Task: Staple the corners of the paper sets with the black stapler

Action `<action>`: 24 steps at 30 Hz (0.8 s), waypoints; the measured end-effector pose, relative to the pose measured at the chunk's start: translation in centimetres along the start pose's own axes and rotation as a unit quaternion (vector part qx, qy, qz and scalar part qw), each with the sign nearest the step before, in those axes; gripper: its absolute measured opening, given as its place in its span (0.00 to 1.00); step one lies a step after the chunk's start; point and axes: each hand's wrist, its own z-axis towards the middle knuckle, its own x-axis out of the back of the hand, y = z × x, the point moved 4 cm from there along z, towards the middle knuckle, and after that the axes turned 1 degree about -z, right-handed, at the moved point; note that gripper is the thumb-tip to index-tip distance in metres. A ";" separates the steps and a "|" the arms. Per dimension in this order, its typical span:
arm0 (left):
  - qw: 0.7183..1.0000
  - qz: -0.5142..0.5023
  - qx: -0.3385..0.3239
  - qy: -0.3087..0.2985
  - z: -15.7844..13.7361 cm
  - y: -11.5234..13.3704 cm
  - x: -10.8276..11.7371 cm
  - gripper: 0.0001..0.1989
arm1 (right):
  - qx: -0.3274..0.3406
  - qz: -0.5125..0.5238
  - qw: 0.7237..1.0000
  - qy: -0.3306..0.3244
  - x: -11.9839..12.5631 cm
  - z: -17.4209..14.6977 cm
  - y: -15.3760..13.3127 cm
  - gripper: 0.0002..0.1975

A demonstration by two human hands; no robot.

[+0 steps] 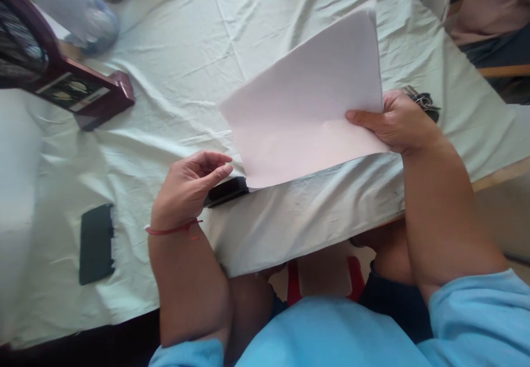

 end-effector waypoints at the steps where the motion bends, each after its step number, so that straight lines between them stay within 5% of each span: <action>1: 1.000 -0.001 0.006 -0.007 0.0 0.0 -0.1 0.17 | 0.005 0.001 1.000 -0.004 0.1 0.1 0.1 0.10; 13: 0.993 0.073 -0.041 -0.083 -0.1 0.6 0.4 0.13 | -0.005 0.019 1.000 -0.011 -0.2 -0.4 -0.4 0.07; 24: 0.981 0.143 -0.010 -0.130 -0.1 1.0 0.1 0.12 | -0.018 0.024 0.999 -0.031 -1.2 0.9 1.1 0.12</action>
